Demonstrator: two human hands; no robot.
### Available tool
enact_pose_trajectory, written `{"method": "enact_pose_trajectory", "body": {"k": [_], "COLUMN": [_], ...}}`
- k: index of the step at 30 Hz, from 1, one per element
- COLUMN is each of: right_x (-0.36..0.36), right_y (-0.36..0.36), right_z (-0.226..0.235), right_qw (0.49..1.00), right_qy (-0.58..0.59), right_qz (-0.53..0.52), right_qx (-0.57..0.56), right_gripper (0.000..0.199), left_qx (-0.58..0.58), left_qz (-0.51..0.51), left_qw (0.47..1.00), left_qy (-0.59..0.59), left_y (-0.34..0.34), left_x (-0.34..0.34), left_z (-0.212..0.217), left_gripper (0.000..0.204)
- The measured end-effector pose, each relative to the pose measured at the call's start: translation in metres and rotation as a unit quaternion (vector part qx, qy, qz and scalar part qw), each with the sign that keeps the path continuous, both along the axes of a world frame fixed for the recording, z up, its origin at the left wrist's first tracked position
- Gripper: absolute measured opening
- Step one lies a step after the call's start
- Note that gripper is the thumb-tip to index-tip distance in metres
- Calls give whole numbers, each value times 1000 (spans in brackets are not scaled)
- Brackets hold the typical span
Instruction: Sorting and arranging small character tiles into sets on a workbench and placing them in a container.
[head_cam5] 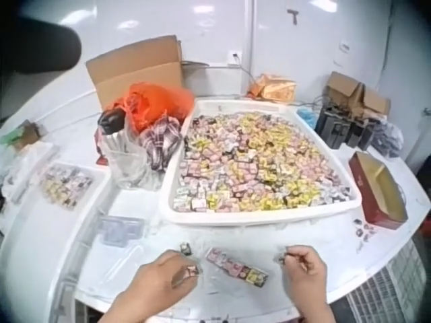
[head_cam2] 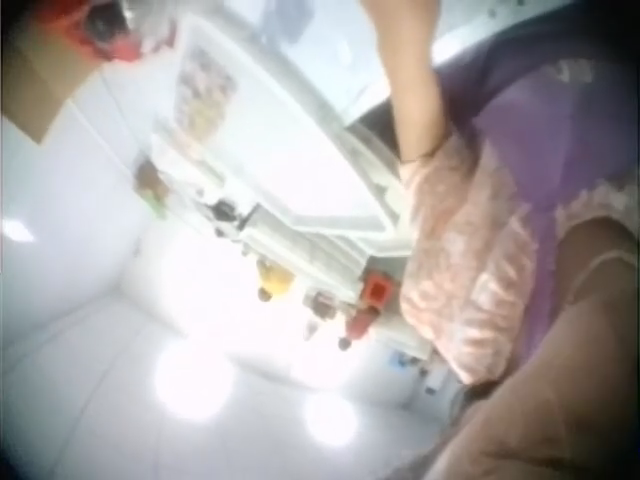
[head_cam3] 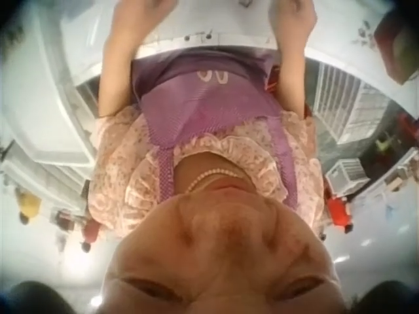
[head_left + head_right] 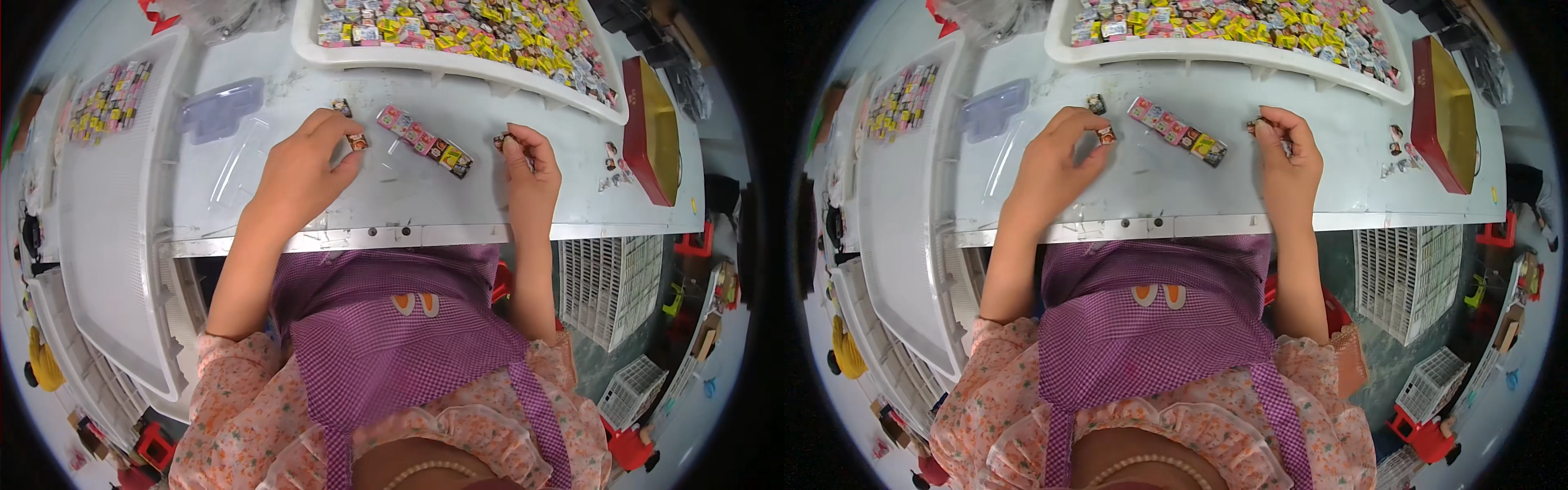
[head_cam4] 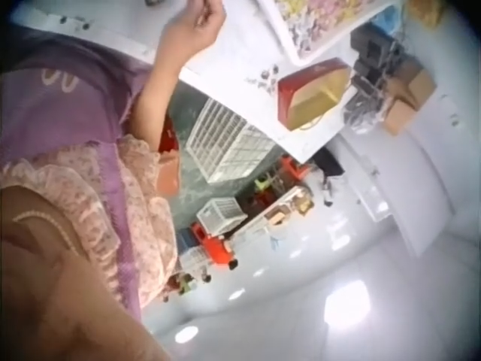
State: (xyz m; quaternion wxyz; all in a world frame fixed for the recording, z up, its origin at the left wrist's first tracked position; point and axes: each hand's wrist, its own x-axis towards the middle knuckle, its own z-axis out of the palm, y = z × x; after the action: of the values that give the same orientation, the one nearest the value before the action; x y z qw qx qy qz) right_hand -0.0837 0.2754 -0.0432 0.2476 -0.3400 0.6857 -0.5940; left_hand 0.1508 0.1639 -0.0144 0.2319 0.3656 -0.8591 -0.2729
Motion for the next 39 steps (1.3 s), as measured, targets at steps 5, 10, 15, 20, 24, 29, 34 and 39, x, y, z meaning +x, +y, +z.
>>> {"method": "enact_pose_trajectory", "body": {"k": [5,10,15,20,24,29,34,39], "right_x": [10,11,13,9,-9,-16,-23,-26], "right_y": [6,12,18,16,10,-1,-7,-20], "right_z": [12,14,15,14,-4,-2,-2,27], "right_qw": [986,985,990,996,997,975,963,955], "right_qy": [-160,-167,-128,-88,78,207,247,290], "right_qz": [44,44,33,14,24,53,61,45], "right_qx": [6,25,48,31,8,57,91,53], "right_gripper": [18,18,20,18,14,11,12,11], "left_qx": [14,38,-38,-62,-122,-168,-194,-138], "left_qz": [-94,-163,-245,-277,-287,-275,-256,-239], "left_qw": [995,986,967,957,948,941,939,951], "left_qy": [12,1,-54,-60,-66,-102,-121,-142], "left_y": [-1,-4,-9,-6,-1,8,14,22], "left_x": [-14,-31,-42,-41,-39,-36,-34,-32], "left_z": [7,4,3,-1,-1,0,-2,-8], "left_gripper": [21,19,15,19,25,31,40,47]}}
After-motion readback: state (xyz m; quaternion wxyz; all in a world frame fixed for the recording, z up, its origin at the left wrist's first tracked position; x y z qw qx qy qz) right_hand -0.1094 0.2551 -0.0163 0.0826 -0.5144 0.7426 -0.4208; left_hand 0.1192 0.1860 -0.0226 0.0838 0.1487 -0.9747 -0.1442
